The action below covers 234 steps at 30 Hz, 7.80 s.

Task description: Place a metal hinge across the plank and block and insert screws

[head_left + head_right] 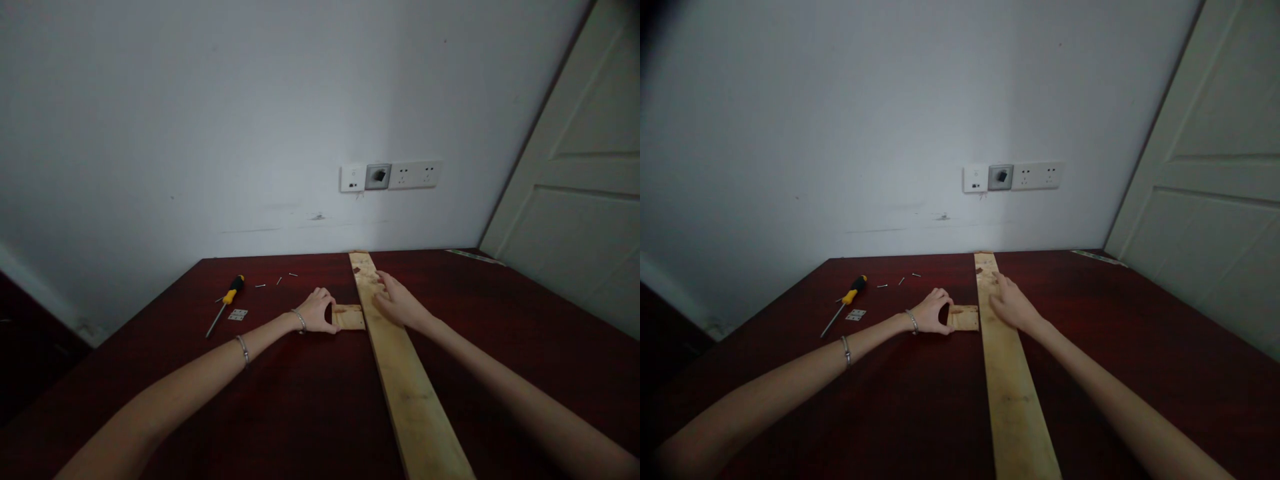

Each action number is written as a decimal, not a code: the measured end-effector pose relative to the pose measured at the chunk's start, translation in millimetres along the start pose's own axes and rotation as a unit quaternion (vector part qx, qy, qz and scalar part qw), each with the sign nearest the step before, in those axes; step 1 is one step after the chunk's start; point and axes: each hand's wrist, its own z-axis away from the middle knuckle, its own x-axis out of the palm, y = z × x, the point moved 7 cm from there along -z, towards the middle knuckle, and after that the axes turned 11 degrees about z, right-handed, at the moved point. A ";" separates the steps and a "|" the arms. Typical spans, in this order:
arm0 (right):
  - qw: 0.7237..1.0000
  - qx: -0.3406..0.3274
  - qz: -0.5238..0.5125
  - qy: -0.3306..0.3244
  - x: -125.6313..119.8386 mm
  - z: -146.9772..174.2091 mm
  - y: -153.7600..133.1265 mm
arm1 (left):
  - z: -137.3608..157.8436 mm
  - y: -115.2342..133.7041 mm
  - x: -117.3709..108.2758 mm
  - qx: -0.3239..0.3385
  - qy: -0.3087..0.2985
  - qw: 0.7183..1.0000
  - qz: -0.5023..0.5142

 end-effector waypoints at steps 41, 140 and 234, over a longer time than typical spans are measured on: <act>0.995 0.046 0.051 -0.071 36.4 0.4 26.9 | 8.7 -11.7 -4.4 0.008 0.009 1.000 0.014; 0.979 0.073 -0.188 0.007 54.1 -31.1 44.7 | 73.9 142.2 48.1 0.347 -0.131 0.929 0.006; 0.984 0.045 -0.140 0.101 62.9 -34.2 30.2 | 18.1 21.0 3.1 0.022 0.013 0.997 0.074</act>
